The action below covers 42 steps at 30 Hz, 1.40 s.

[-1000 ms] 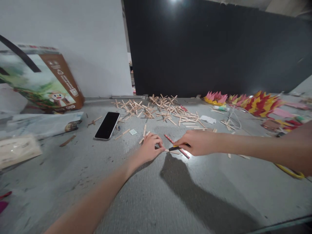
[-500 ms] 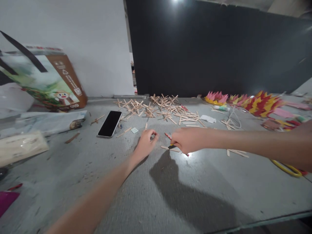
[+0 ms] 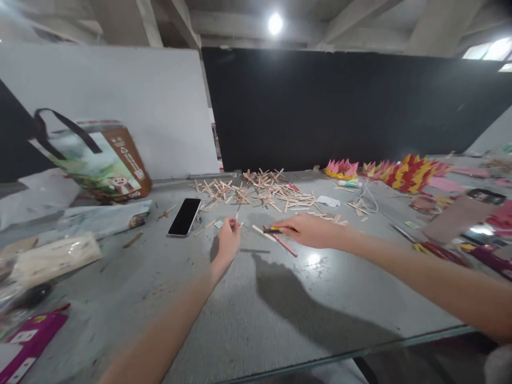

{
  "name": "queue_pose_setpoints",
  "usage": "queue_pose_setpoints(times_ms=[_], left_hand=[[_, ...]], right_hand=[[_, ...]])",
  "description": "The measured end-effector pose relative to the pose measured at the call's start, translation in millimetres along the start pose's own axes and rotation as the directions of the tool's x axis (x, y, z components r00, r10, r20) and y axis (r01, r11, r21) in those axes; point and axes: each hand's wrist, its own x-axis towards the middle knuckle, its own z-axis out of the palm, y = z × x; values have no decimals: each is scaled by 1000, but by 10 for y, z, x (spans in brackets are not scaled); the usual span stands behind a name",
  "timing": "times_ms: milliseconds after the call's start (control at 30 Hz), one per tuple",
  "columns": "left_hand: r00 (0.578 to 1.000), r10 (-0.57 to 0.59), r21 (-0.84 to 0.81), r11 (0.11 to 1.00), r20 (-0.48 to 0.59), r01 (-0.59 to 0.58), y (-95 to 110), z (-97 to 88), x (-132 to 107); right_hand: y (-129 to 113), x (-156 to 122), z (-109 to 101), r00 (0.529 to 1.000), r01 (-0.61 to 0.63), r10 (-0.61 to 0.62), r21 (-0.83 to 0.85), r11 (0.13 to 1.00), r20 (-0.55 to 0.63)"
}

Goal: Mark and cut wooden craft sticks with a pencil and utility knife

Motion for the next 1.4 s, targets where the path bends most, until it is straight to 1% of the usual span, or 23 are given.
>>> queue_pose_setpoints(times_ms=[67,133,200,233,300,367,400,500,567,633,700,800,933,1033,1067,1133,1200,1267,1400], left_hand=[[1000,-14,-4,1000,-14,14,72,16,-16],[1000,-8,-21,1000,29,8,186,103,-88],[993,4,-46,999,117,2,315,256,-221],[986,14,-62,998,164,-4,375,343,-301],[964,39,-92,996,264,-15,467,500,-461],[952,51,-127,992,303,-13,519,589,-584],[952,62,-129,991,298,-24,533,601,-625],[947,132,-115,988,293,-103,560,531,-691],[934,167,-114,984,315,-137,587,451,-724],[927,173,-113,983,334,-143,626,389,-766],[927,156,-105,986,342,-127,662,357,-810],[926,120,-71,992,358,-101,680,339,-849],[913,126,23,989,388,-147,623,331,-841],[895,146,91,975,421,-202,569,346,-834],[891,153,89,974,428,-210,561,354,-837],[889,154,42,981,432,-191,566,369,-847],[898,141,-23,989,416,-145,593,372,-859],[903,133,-39,991,409,-129,617,357,-864],[883,144,106,972,447,-211,598,326,-857]], right_hand=[[122,-137,121,990,-10,24,104,995,-136],[240,-243,315,966,-59,108,203,977,-237],[341,-308,540,945,-115,188,265,957,-269],[380,-328,648,936,-113,199,289,951,-289],[432,-355,823,900,-86,232,373,924,-369],[446,-377,930,884,-58,251,441,896,-394],[440,-389,958,886,-45,245,454,890,-393],[394,-426,984,909,-21,205,453,891,-362],[359,-443,987,920,-6,181,450,893,-347],[332,-452,997,925,20,154,447,894,-348],[315,-457,1021,929,39,123,424,905,-350],[303,-462,1069,932,38,92,346,937,-352],[284,-478,1097,930,5,96,274,962,-356],[265,-494,1072,935,-11,117,299,954,-336],[257,-498,1064,936,-16,126,317,948,-329],[236,-507,1062,937,-28,146,350,936,-316],[208,-517,1077,935,-42,167,369,929,-314],[180,-532,1098,932,-56,183,376,925,-312],[153,-553,1112,935,-56,182,378,924,-305]])
